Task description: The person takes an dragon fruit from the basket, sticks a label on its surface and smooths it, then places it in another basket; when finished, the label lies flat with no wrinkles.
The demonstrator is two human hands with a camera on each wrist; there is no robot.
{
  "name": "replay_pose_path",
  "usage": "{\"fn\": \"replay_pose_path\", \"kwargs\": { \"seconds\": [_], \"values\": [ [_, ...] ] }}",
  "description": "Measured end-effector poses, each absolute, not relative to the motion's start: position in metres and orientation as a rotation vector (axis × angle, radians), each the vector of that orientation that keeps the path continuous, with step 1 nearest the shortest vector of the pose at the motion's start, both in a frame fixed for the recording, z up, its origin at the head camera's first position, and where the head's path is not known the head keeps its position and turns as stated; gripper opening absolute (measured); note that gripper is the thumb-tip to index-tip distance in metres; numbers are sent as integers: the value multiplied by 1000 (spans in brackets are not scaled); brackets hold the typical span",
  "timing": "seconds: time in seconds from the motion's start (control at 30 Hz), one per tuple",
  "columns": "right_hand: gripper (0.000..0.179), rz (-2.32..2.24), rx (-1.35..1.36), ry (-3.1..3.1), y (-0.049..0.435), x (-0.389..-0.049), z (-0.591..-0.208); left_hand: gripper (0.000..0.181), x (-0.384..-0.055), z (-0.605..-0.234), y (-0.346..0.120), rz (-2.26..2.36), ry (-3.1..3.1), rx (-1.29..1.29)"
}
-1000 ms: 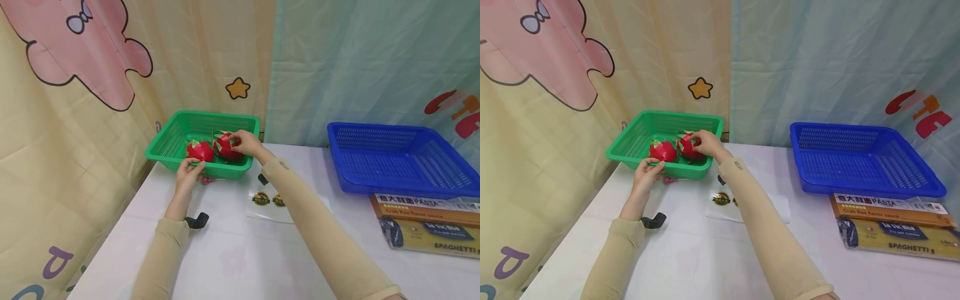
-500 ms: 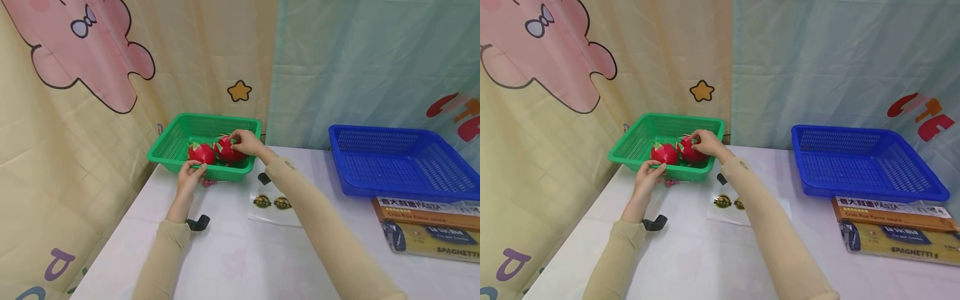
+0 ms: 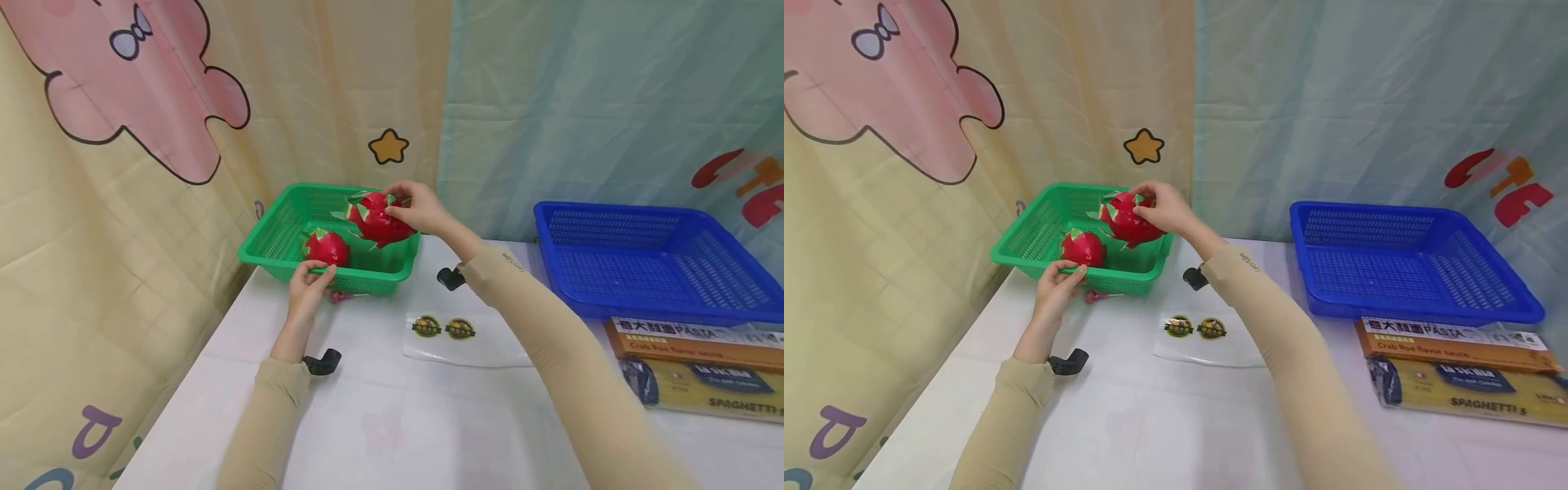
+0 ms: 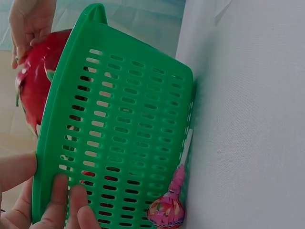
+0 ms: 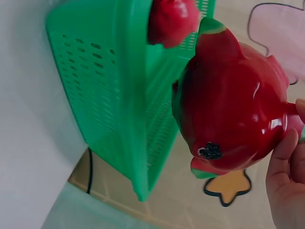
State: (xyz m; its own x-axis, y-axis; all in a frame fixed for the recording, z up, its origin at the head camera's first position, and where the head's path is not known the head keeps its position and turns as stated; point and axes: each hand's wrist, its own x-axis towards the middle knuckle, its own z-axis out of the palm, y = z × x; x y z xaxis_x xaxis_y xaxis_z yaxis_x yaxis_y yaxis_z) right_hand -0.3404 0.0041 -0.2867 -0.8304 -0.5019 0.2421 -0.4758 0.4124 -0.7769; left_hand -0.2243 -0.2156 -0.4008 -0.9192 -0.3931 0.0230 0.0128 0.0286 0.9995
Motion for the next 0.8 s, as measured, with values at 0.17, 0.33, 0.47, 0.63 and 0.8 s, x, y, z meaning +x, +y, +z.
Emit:
{"fn": "replay_pose_path", "kwargs": {
  "seconds": [0.17,0.33,0.47,0.63,0.8],
  "values": [
    [37,-1555,-832,2572,28,-320,-271,24,-224,-400,-212,-1851,-2071,375],
    [36,-1603,-827,2501,53,-294,-266,34,-221,-399,-209,-1733,-2152,371],
    [36,-1605,-881,2446,75,-268,-269,46,-217,-399,-205,-1547,-2191,354],
    [35,-1663,-886,2306,100,-235,-275,51,-212,-392,-195,-1436,-2036,122],
    [34,-1702,-875,2183,122,-204,-284,69,-190,-369,-173,-1480,-2037,-514]
  ]
}}
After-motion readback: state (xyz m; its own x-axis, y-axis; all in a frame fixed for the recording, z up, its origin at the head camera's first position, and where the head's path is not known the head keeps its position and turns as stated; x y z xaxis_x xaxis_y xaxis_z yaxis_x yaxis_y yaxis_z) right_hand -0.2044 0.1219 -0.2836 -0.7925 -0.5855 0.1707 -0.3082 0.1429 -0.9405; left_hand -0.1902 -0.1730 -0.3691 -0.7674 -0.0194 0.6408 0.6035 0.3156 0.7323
